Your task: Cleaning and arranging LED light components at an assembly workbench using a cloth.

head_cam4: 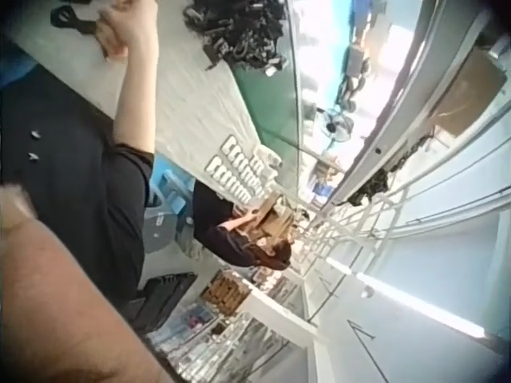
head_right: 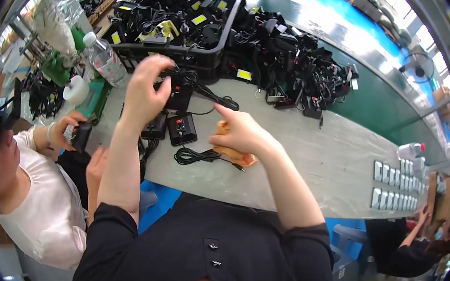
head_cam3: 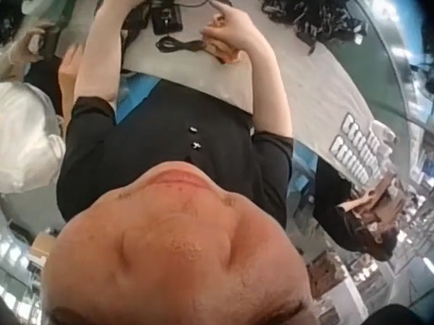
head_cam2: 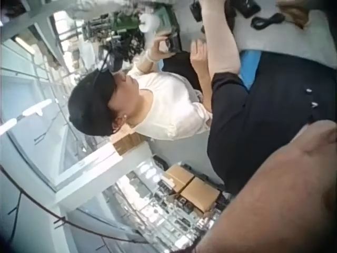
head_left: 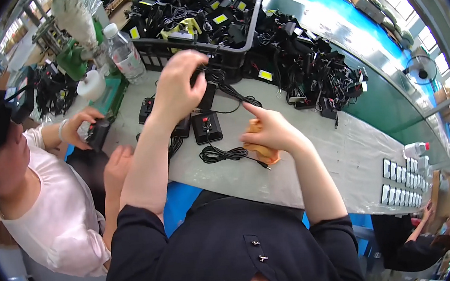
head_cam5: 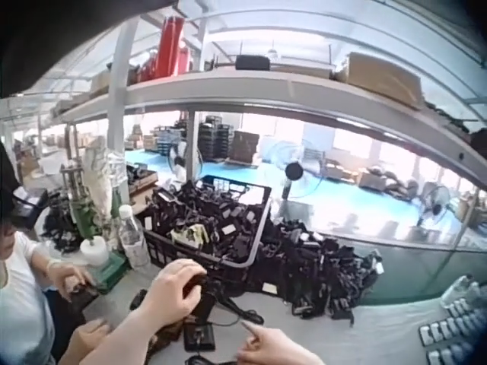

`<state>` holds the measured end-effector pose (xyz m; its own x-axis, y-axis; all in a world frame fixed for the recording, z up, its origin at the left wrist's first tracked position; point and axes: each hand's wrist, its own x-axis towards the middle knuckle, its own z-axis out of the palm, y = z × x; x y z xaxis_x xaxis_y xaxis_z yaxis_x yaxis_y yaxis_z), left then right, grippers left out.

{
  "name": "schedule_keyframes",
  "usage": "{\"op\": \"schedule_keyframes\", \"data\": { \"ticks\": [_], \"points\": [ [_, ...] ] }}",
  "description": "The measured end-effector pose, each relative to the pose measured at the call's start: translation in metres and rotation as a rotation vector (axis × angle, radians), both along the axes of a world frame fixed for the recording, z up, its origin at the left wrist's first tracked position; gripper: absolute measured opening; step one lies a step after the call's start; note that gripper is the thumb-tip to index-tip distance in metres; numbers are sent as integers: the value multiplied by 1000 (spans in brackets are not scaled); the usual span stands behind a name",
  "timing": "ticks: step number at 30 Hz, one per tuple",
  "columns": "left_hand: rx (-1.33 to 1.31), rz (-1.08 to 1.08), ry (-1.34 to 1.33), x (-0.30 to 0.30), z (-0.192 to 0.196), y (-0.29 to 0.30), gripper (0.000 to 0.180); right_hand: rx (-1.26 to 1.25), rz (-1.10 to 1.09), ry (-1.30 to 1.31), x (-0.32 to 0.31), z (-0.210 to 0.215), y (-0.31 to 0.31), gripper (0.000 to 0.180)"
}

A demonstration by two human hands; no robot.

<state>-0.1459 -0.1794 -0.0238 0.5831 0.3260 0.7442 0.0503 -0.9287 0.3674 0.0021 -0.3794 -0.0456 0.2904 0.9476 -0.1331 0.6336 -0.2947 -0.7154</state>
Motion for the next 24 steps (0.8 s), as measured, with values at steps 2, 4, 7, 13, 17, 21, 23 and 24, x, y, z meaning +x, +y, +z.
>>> {"op": "schedule_keyframes", "data": {
  "ticks": [2,4,7,13,17,21,23,24],
  "points": [
    [-14,112,93,35,31,2,27,63,-100,20,7,13,-45,57],
    [69,400,520,73,50,16,45,2,-214,98,3,38,-83,49],
    [-87,541,1023,129,43,46,46,107,-332,98,5,39,-146,44],
    [-264,149,212,129,42,98,30,258,-626,404,-5,28,-256,34],
    [-597,-382,-130,129,108,-27,25,487,-764,571,-13,17,-296,18],
    [-676,-720,-72,136,87,-108,19,784,-856,367,-14,29,-272,14],
    [-773,-742,-1,133,52,-138,21,1003,-859,312,-16,46,-247,14],
    [-715,-754,-54,129,38,-165,21,1121,-871,313,-17,51,-234,15]
  ]
}}
